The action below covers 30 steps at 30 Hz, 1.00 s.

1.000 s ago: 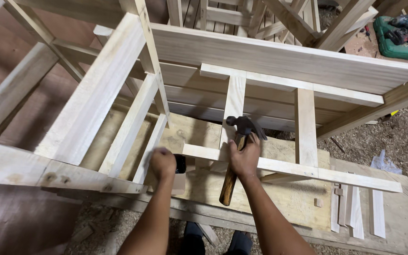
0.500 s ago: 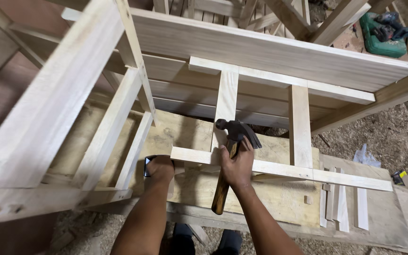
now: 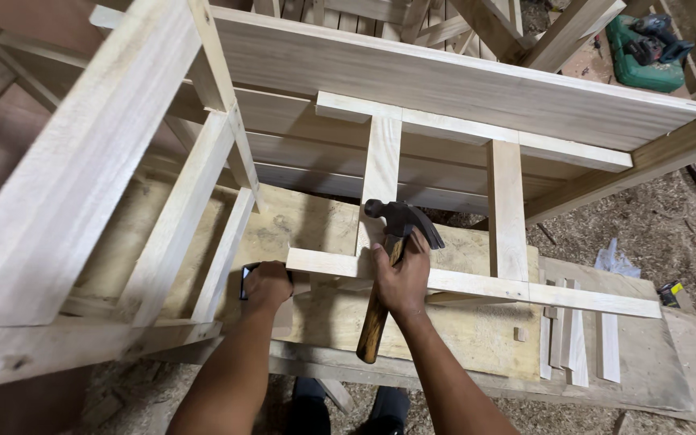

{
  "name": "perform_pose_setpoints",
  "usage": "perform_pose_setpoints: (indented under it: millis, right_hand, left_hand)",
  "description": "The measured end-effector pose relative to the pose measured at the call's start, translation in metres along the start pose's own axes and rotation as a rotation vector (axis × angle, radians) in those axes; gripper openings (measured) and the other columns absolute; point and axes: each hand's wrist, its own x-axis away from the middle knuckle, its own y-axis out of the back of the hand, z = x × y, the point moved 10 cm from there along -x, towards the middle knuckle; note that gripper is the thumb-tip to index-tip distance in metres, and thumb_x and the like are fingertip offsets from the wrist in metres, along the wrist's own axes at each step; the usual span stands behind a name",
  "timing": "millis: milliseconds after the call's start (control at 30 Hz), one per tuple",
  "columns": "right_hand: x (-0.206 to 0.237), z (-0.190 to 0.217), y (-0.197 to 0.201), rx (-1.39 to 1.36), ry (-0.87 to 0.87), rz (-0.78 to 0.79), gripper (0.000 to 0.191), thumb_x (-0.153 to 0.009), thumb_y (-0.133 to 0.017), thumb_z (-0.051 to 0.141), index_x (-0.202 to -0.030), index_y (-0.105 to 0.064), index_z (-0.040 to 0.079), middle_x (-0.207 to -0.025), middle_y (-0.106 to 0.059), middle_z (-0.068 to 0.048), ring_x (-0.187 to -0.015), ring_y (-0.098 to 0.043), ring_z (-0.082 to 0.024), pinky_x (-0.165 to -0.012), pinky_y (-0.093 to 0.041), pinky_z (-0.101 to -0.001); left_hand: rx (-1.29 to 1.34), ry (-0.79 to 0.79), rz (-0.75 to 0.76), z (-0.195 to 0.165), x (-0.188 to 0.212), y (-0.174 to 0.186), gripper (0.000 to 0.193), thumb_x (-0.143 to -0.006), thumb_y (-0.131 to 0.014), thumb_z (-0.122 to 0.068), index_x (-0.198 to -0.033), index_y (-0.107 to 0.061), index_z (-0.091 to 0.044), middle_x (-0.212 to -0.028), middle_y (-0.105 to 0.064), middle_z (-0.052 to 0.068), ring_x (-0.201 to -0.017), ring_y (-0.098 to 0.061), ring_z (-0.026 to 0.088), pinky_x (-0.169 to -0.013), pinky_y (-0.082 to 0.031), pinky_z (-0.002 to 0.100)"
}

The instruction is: The person assembles a wooden frame by positioning planks and hammering nails to secure them. They repeatedly adjust the wood pieces and drive nails with a hammer to join the components.

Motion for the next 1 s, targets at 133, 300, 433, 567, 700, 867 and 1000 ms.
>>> perform_pose_setpoints:
  millis: [133,300,433,567,700,867,1000]
  right_hand:
    - [-0.001,-0.006,-0.004,-0.004,-0.048,0.019,0.023,-0.088,-0.069,0.019,-0.101,-0.069,0.000,-0.108,-0.068,-0.018,-0.108,-0.063,-0.033,-0.101,-0.048,-0.0472]
    - [-0.002,-0.005,-0.002,0.036,-0.044,0.005,0.024,-0.088,-0.070,0.019,-0.102,-0.070,-0.001,-0.112,-0.067,-0.019,-0.113,-0.059,-0.035,-0.103,-0.046,-0.0497]
    - [-0.001,0.008,0.004,0.043,0.068,-0.043,0.025,-0.089,-0.072,0.016,-0.105,-0.069,-0.003,-0.113,-0.068,-0.021,-0.111,-0.059,-0.037,-0.100,-0.046,-0.0494]
    - [-0.001,-0.008,0.002,-0.141,-0.062,0.005,0.027,-0.088,-0.070,0.014,-0.108,-0.065,-0.003,-0.104,-0.069,-0.019,-0.096,-0.068,-0.031,-0.089,-0.053,-0.0411]
    - [-0.001,-0.017,0.007,-0.203,-0.097,-0.006,0.023,-0.090,-0.071,0.012,-0.104,-0.067,-0.005,-0.095,-0.072,-0.017,-0.086,-0.069,-0.028,-0.080,-0.055,-0.0394]
    - [0.008,-0.010,0.015,-0.197,-0.142,0.049,0.023,-0.094,-0.066,0.016,-0.105,-0.067,-0.005,-0.084,-0.071,-0.012,-0.073,-0.068,-0.022,-0.068,-0.057,-0.0389]
    - [0.034,-0.006,0.023,-0.009,-0.344,0.270,0.030,-0.103,-0.055,0.027,-0.113,-0.067,0.002,-0.069,-0.067,-0.011,-0.057,-0.062,-0.022,-0.055,-0.053,-0.0405]
  left_hand:
    - [0.530,0.090,-0.452,0.039,0.034,0.033,0.023,-0.081,-0.074,-0.019,-0.095,-0.077,-0.002,-0.097,-0.073,0.023,-0.092,-0.071,0.038,-0.080,-0.058,0.043]
    - [1.334,0.067,-0.816,0.074,0.094,0.049,0.012,-0.084,-0.072,0.004,-0.082,-0.061,0.008,-0.076,-0.068,0.018,-0.066,-0.067,0.029,-0.062,-0.051,0.043]
    - [1.308,-0.450,-0.636,-0.017,0.106,0.088,0.047,-0.088,-0.056,0.015,-0.126,-0.070,-0.010,-0.093,-0.070,0.011,-0.082,-0.068,0.017,-0.067,-0.055,0.026]
    - [1.024,-0.885,-0.418,-0.104,0.116,0.107,0.022,-0.090,-0.067,0.003,-0.110,-0.074,-0.004,-0.104,-0.077,0.008,-0.094,-0.072,0.015,-0.079,-0.059,0.029]
    - [0.923,-0.828,-0.171,-0.121,0.099,0.090,0.015,-0.090,-0.071,-0.009,-0.104,-0.077,-0.005,-0.098,-0.080,0.007,-0.090,-0.076,0.016,-0.082,-0.059,0.031]
    - [0.776,-0.941,-0.287,-0.123,0.104,0.089,0.013,-0.086,-0.074,-0.006,-0.098,-0.079,-0.007,-0.101,-0.078,0.008,-0.095,-0.074,0.022,-0.086,-0.058,0.034]
    - [0.698,-1.011,-0.289,-0.131,0.102,0.081,0.009,-0.087,-0.074,-0.004,-0.093,-0.079,-0.007,-0.100,-0.078,0.007,-0.095,-0.073,0.022,-0.093,-0.057,0.035]
